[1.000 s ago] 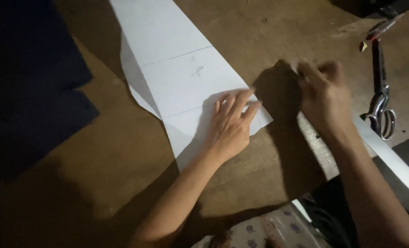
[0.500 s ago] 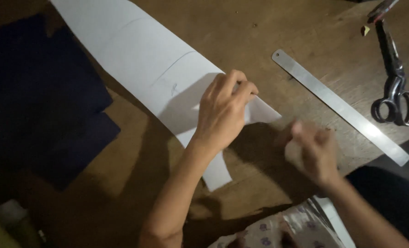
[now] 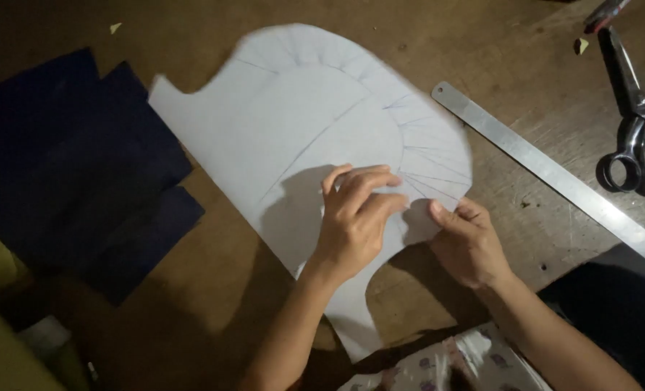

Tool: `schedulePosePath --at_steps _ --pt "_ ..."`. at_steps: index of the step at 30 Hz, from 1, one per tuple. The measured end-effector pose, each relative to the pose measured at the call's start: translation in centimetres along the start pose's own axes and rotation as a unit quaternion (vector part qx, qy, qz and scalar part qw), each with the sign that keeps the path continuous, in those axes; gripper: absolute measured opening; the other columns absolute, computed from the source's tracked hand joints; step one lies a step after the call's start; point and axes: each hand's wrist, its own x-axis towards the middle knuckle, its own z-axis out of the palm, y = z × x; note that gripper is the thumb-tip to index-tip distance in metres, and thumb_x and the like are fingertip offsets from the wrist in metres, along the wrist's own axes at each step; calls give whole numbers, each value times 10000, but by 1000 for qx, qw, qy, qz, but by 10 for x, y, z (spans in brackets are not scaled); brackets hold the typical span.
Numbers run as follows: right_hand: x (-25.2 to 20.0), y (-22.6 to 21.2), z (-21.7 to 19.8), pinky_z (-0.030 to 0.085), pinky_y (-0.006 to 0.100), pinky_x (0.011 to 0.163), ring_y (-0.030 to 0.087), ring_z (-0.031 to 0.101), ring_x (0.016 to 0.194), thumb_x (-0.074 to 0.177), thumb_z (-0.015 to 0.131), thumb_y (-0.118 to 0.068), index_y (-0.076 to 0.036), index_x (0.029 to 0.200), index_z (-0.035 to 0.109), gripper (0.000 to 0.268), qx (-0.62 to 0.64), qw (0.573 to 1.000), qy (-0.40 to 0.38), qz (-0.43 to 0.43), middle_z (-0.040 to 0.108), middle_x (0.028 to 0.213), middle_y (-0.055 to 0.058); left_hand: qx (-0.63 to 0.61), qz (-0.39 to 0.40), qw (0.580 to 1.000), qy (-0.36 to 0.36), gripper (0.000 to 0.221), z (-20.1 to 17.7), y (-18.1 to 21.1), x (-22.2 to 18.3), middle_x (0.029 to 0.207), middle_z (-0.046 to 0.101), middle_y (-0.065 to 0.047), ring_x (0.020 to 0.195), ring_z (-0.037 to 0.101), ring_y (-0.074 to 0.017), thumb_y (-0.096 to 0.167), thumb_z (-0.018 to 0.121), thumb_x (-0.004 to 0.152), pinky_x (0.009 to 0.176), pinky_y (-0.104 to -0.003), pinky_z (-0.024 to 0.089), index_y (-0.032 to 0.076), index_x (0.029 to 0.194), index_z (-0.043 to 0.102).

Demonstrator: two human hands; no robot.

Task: Folding and creasing a paper pattern to create pleats along a curved edge

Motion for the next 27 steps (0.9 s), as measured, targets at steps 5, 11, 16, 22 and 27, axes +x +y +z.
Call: schedulePosePath --at_steps 5,11,16,22,27 --pt "-2 -22 29 569 543 901 337 751 892 912 667 -5 75 1120 688 224 26 999 20 29 736 952 175 -14 -7 1000 19 229 -3 -4 13 1397 637 -65 1352 602 -261 184 638 1045 1228 -498 237 99 1254 682" --pt "1 -16 10 507 580 1005 370 722 1079 904 617 1 3 1247 687 350 4 999 43 32 731 1101 172 -32 29 996 -74 294 -8 -10 31 1282 706 -47 1369 588 -283 289 696 975 1271 -639 27 124 1218 696" --pt "2 -4 -13 484 627 1071 385 681 1183 931 588 12 10 1279 667 357 -27 999 40 -4 725 1160 202 -34 -14 998 -49 241 8 -17 17 1055 731 15 1011 733 -213 265 764 921 1184 -554 318 146 1122 703" --pt "9 -17 -38 471 416 1044 285 573 1204 874 759 -5 -2 1238 419 498 -302 909 12 -288 534 1186 147 -7 -15 997 -73 206 2 -16 25 917 714 5 845 705 -183 231 791 899 1104 -507 346 132 1066 719" --pt "16 -39 -8 433 482 1132 367 534 1309 919 716 1 75 1198 511 354 -337 878 -52 -337 553 1195 193 -13 -9 996 -89 203 -4 -4 35 889 717 -25 846 715 -207 175 819 876 1102 -526 334 105 1043 729"
